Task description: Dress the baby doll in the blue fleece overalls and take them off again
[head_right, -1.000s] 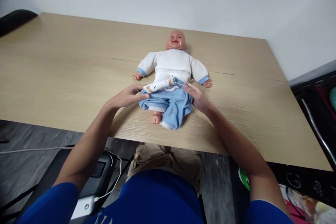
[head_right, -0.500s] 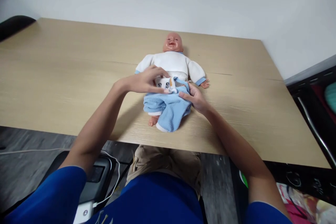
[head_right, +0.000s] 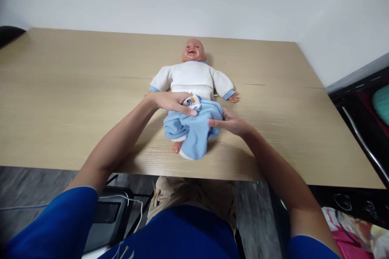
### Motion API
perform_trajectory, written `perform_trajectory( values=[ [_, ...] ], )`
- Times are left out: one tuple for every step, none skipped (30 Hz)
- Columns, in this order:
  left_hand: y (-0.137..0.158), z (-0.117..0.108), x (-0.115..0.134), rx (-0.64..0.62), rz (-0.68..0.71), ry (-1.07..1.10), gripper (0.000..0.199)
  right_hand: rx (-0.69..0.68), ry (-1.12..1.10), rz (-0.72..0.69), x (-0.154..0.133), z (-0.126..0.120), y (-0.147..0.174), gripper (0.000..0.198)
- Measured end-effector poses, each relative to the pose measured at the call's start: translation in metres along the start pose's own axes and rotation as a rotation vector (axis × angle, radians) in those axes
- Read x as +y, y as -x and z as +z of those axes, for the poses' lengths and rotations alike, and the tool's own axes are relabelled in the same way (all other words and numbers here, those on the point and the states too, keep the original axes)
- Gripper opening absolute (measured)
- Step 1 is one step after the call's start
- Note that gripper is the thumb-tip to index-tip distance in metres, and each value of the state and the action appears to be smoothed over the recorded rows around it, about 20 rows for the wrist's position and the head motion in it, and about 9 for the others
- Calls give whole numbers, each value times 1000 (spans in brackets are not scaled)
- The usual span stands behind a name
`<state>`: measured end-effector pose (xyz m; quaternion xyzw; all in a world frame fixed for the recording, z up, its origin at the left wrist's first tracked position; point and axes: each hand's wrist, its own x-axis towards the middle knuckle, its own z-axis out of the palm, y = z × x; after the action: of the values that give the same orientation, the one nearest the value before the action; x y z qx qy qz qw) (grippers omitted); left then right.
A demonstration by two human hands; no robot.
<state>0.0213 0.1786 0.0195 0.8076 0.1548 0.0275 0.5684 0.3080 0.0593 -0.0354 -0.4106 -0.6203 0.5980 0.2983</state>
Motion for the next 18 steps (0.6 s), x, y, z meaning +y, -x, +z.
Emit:
perform_trajectory(
  values=[
    [1,0,1,-38,-4,11,54,34,-33,-1,1,1,-1,75],
    [1,1,3,-79,-12,16,55,46,-47,0,2,2,-2,73],
    [1,1,4,-112,-21,15,54,30,-39,3,1,2,-2,71],
    [1,1,6,-129,-26,12,52,-8,-9,5,-1,2,-2,68],
    [1,2,8,-131,-24,17,48,-64,36,3,-5,1,-1,66],
    [1,2,10,-125,-13,30,43,-128,86,0,-9,1,0,64],
    [0,3,11,-118,5,50,41,-193,134,-3,-14,2,1,63],
    [0,3,12,-115,23,72,41,-246,174,-3,-18,2,3,63],
    [-1,3,13,-121,38,90,43,-279,202,-4,-22,3,4,64],
    [-1,4,13,-130,44,98,44,-288,217,-7,-25,3,6,65],
    [-1,4,12,-138,42,93,44,-273,219,-13,-26,4,7,67],
    [-1,4,12,-145,35,81,44,-237,208,-24,-25,3,7,68],
    [-1,5,11,-157,25,67,43,-186,186,-36,-22,3,7,68],
    [-1,5,11,-171,15,57,44,-130,156,-43,-19,1,7,68],
    [-1,6,11,-185,7,53,44,-75,123,-46,-15,0,6,68],
    [-1,7,10,-194,2,54,45,-29,92,-45,-11,-2,5,68],
    [-1,8,10,-196,1,60,46,4,68,-42,-7,-4,5,67],
    [-1,9,10,-191,5,68,45,14,54,-36,-5,-5,4,67]
  ],
)
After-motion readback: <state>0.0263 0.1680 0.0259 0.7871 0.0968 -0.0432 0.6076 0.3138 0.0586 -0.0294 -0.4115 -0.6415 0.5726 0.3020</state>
